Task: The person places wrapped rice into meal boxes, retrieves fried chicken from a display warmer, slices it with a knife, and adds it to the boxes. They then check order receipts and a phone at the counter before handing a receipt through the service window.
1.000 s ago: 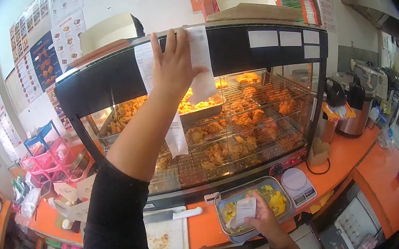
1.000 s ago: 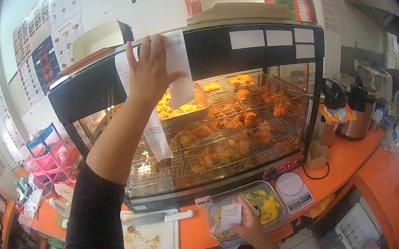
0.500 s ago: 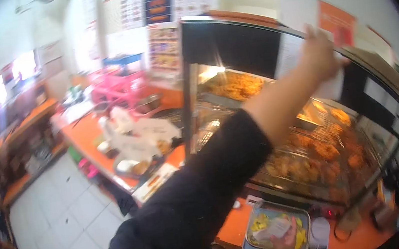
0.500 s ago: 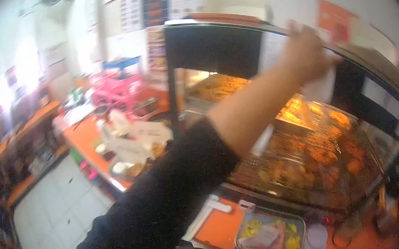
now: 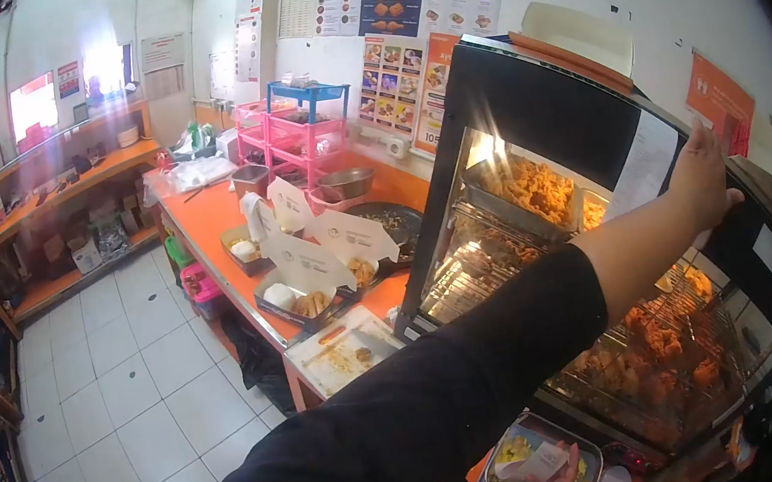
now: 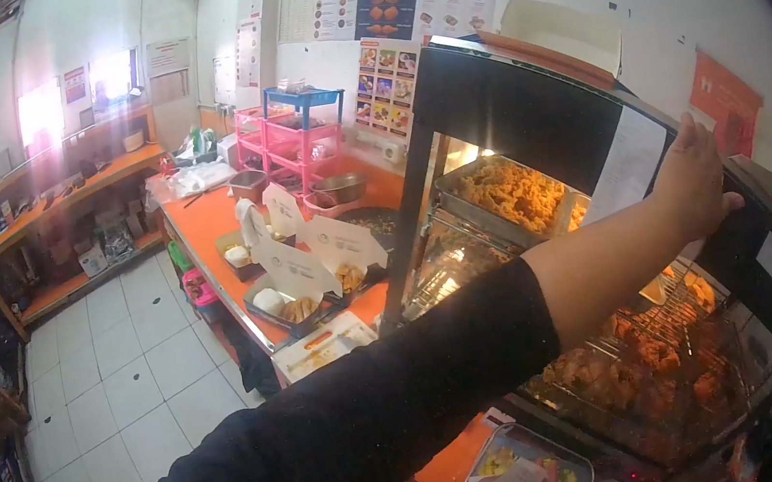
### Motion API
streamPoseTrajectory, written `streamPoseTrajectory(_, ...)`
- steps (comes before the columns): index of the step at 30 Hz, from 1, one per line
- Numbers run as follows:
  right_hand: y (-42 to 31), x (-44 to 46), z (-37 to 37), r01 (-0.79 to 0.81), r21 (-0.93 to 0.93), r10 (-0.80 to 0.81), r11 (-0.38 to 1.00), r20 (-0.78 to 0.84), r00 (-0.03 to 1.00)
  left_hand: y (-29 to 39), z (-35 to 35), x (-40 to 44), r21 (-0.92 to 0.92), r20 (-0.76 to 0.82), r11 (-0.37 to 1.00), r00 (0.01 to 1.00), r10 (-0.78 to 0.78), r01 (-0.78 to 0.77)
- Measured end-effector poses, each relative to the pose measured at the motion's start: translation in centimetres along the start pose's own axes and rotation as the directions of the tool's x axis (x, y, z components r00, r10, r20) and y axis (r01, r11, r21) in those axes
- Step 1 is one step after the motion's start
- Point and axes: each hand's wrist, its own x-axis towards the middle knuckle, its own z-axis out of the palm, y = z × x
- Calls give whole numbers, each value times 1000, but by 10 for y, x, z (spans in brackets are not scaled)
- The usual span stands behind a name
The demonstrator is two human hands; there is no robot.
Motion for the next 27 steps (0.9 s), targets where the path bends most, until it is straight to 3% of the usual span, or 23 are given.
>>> streamPoseTrajectory(1, 0, -2, -2, -2, -6, 2, 1000, -7, 1000, 2, -7, -1, -45, 39, 999, 999, -12, 14)
streamPoseTrajectory(4, -2, -4, -1, -8, 0, 8, 1000, -18, 1000, 1, 0, 4, -54, -87, 998, 996, -21, 17)
streamPoseTrajectory(7, -4, -9, -3, -18, 1, 18, 1000, -40, 999, -1, 6, 3, 47, -121, 999, 993, 7, -1)
streamPoseTrajectory(10, -7, -17, -6, -12, -5, 12, 1000, -72, 997, 0, 3, 2, -75, -92, 996, 994, -52, 45)
streamPoseTrajectory(13, -12, -22, -5, -9, 6, 10, 1000, -101, 995, -3, -35, -7, -331, 177, 935, 982, -71, 128)
streamPoseTrajectory(16, -19, -31, -7, 8, 33, -4, 999, -132, 991, 2, -20, -34, -445, -145, 894, 982, -122, 45)
streamPoseTrajectory(17, -21, -34, -6, 13, 52, -6, 999, -142, 990, 0, -27, -48, -402, -146, 915, 989, -19, -42)
streamPoseTrajectory(20, -23, -36, -3, 53, 105, -38, 993, -144, 989, 6, -66, -121, -507, -18, 853, 991, 130, -121)
streamPoseTrajectory(23, -19, -26, -6, 140, 74, -131, 987, -106, 986, 19, -81, -212, -544, 233, 835, 940, 249, -86)
streamPoseTrajectory(25, -32, -22, 1, 171, 22, -168, 985, -108, 980, 24, -80, -269, -551, 372, 835, 898, 234, 11)
streamPoseTrajectory(26, -36, -19, 4, 204, 3, -203, 979, -106, 974, 22, -83, -281, -528, 641, 832, 722, 260, 169)
streamPoseTrajectory(27, -41, -15, 7, 232, -16, -233, 973, -96, 968, 21, -85, -293, -448, 841, 839, 465, 277, 310)
